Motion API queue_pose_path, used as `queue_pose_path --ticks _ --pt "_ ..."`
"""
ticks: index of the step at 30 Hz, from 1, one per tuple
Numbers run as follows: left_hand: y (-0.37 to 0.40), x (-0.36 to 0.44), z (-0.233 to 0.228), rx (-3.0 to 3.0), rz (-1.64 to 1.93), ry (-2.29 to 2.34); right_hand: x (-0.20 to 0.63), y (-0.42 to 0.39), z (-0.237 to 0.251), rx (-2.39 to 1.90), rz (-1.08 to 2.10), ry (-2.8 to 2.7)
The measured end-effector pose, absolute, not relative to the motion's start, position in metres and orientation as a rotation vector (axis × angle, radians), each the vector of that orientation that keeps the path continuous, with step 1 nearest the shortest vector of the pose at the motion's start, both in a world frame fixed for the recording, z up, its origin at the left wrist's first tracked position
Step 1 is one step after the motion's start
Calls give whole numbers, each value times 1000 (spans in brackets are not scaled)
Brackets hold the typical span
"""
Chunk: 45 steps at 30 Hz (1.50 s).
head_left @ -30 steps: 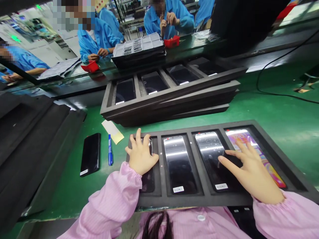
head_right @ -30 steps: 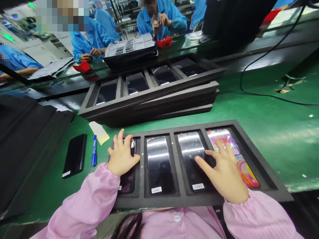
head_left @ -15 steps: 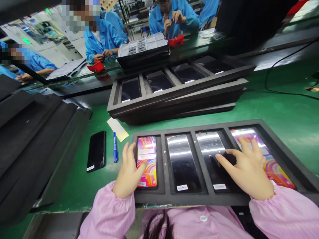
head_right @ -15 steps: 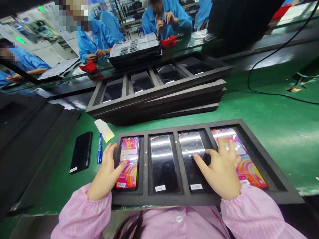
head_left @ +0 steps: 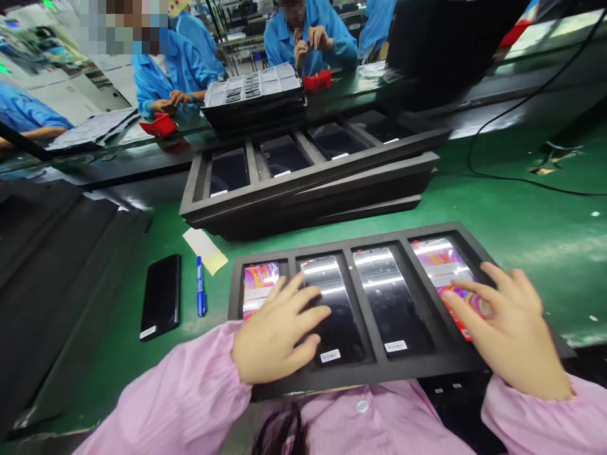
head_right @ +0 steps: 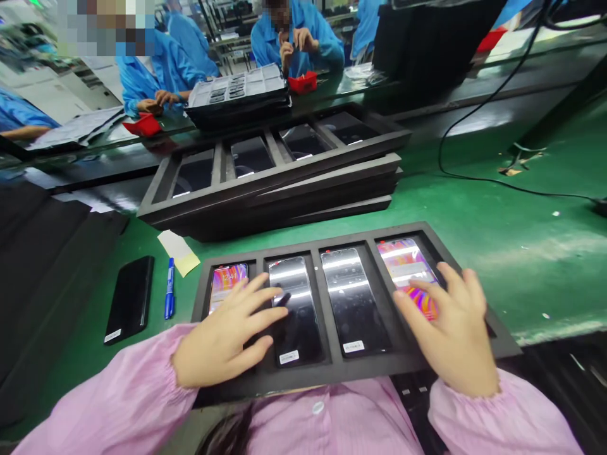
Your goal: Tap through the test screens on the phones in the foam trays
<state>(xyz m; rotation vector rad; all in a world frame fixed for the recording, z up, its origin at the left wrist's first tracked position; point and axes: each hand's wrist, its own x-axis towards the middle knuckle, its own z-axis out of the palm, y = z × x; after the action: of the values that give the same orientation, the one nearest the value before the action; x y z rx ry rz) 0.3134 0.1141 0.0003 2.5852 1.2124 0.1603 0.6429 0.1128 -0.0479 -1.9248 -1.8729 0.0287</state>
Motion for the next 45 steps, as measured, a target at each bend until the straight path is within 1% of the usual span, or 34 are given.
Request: queue_pose_path --ticks 2,4,9,17,21,24,26,28,31,33,36,39,42,45 --pt "133 333 -4 2696 93 983 662 111 -46 -2005 13 -1698" --pt "152 349 -15 2777 100 933 674 111 -46 -2033 -12 -1568" --pt "175 360 -40 2804 179 953 682 113 -57 -2004 -20 -1473" --pt "171 352 -41 2696 297 1111 681 113 -68 -1976 -1 -1457" --pt "172 352 -35 2688 322 1055 689 107 -62 -1789 114 -1560" --pt "162 333 -19 2640 423 984 702 97 -59 -1516 249 -1840" --pt "145 308 -5 2559 535 1082 711 91 -59 -1413 264 -2003" --pt "119 276 4 2437 686 1330 719 90 -61 -1398 228 -2102" --pt "75 235 4 2282 830 1628 722 98 -66 -1506 172 -2174" --pt "48 221 -2 2176 841 1748 718 106 -66 -1646 155 -2172" --pt "22 218 -13 2096 746 1767 704 111 -59 -1710 122 -2111" --pt "21 221 -22 2156 542 1673 687 104 -48 -1458 172 -2251" --pt "45 213 -28 2297 303 1575 668 95 -43 -1185 271 -2513" --pt "83 205 -26 2376 135 1614 648 97 -47 -1176 297 -2581"
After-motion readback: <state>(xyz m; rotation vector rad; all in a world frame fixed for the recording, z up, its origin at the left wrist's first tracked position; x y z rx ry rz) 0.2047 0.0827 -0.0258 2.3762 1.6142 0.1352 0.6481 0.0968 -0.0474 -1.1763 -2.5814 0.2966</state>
